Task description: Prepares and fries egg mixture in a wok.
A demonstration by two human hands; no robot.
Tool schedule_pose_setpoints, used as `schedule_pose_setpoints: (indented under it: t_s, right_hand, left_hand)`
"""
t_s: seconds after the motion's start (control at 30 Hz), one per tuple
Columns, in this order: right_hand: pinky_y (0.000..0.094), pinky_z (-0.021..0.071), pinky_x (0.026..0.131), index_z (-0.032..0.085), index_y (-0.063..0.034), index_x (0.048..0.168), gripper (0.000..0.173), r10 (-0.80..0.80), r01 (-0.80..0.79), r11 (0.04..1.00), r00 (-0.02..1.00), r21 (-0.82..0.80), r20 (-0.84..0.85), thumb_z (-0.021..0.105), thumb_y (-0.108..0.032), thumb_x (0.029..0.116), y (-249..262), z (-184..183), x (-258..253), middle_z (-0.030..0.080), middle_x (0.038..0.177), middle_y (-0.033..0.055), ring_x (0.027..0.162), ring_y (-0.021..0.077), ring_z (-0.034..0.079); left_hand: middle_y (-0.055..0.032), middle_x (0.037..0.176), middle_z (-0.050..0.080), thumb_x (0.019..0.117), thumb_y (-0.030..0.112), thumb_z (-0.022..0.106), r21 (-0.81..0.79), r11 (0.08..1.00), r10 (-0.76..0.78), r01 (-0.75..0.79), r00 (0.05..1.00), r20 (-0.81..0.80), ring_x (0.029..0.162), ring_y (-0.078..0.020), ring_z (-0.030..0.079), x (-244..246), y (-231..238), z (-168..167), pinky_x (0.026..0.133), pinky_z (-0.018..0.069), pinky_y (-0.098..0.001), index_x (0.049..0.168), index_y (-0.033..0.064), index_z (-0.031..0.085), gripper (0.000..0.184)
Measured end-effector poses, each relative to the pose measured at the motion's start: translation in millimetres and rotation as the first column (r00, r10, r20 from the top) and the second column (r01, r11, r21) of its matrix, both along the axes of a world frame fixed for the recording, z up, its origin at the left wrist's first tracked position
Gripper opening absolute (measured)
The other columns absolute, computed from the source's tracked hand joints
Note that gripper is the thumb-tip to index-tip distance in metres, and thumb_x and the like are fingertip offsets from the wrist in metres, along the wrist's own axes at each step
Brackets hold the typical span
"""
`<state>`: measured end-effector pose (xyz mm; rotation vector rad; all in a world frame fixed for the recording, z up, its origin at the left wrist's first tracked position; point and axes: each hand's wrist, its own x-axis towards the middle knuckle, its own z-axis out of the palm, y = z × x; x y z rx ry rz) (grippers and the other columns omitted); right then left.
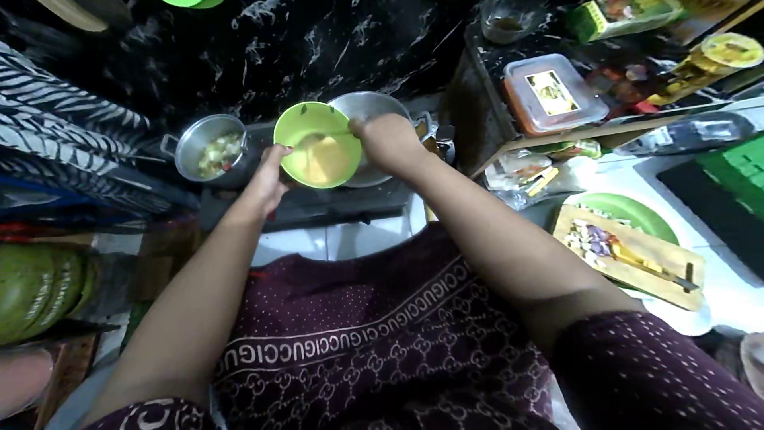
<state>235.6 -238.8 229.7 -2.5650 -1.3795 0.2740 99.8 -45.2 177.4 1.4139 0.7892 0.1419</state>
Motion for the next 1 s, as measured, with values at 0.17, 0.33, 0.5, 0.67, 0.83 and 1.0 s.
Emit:
schedule_pose_setpoints:
  t_s: [0.17, 0.33, 0.5, 0.67, 0.83, 1.0]
  right_hand:
    - [0.0626, 0.0544, 0.086, 0.067, -0.005, 0.122, 0.024, -0.057, 0.057, 0.998, 0.997, 0.001, -0.043, 0.051, -0.007, 0.1049, 5, -14, 17, 0.071, 0.11, 0.0243, 0.108, 0.0457, 0.068]
    - [0.0634, 0.0543, 0.086, 0.064, -0.0048, 0.122, 0.024, -0.163, 0.166, 0.986, 0.981, 0.026, -0.104, 0.047, -0.01, 0.1066, 3, -19, 43, 0.071, 0.108, 0.0243, 0.108, 0.0455, 0.069]
    - [0.0649, 0.053, 0.09, 0.064, -0.0083, 0.129, 0.029, -0.271, 0.283, 0.959, 0.938, 0.025, -0.218, 0.045, -0.017, 0.1091, 6, -39, 72, 0.071, 0.117, 0.0237, 0.114, 0.0452, 0.067]
    - [0.0639, 0.0531, 0.092, 0.063, -0.0085, 0.131, 0.03, -0.345, 0.363, 0.932, 0.892, 0.008, -0.292, 0.044, -0.017, 0.1091, 9, -50, 93, 0.07, 0.12, 0.0232, 0.116, 0.044, 0.067]
    - [0.0617, 0.0536, 0.092, 0.061, -0.0088, 0.133, 0.031, -0.409, 0.418, 0.908, 0.872, -0.027, -0.27, 0.043, -0.015, 0.1086, 14, -56, 101, 0.07, 0.121, 0.0222, 0.117, 0.0426, 0.066]
    - [0.0604, 0.0545, 0.089, 0.06, -0.0069, 0.132, 0.03, -0.474, 0.472, 0.879, 0.852, -0.066, -0.223, 0.047, -0.013, 0.1064, 15, -54, 103, 0.07, 0.119, 0.0221, 0.115, 0.0419, 0.068]
  left_hand:
    - [-0.0127, 0.137, 0.057, 0.1056, 0.034, 0.046, 0.028, 1.0, 0.012, -0.013, 1.0, 0.023, 0.114, -0.0249, 0.065, 18, -3, -2, 0.089, 0.0585, -0.0424, 0.15, 0.0154, 0.034, 0.05]
    - [-0.015, 0.139, 0.055, 0.1034, 0.039, 0.051, 0.073, 0.997, 0.027, -0.024, 0.999, -0.043, 0.117, -0.0288, 0.064, 48, -1, -1, 0.091, 0.0578, -0.0477, 0.15, 0.0153, 0.034, 0.056]
    - [-0.0211, 0.134, 0.056, 0.1016, 0.044, 0.056, 0.186, 0.982, 0.075, -0.045, 0.985, -0.155, 0.11, -0.0324, 0.065, 86, -4, -13, 0.085, 0.0578, -0.0494, 0.149, 0.0077, 0.034, 0.063]
    - [-0.0225, 0.131, 0.058, 0.0954, 0.043, 0.066, 0.238, 0.965, 0.151, -0.105, 0.971, -0.186, 0.11, -0.0331, 0.065, 123, 8, -44, 0.086, 0.0575, -0.0504, 0.148, 0.0068, 0.033, 0.071]
    - [-0.0226, 0.126, 0.063, 0.0871, 0.043, 0.076, 0.438, 0.898, 0.174, -0.045, 0.95, -0.258, 0.114, -0.0361, 0.064, 146, 13, -63, 0.09, 0.0541, -0.0571, 0.148, 0.009, 0.038, 0.079]
    - [-0.0229, 0.126, 0.064, 0.0857, 0.044, 0.078, 0.552, 0.833, 0.173, 0.025, 0.937, -0.303, 0.117, -0.0375, 0.063, 156, 14, -62, 0.095, 0.0514, -0.0593, 0.149, 0.0081, 0.037, 0.084]
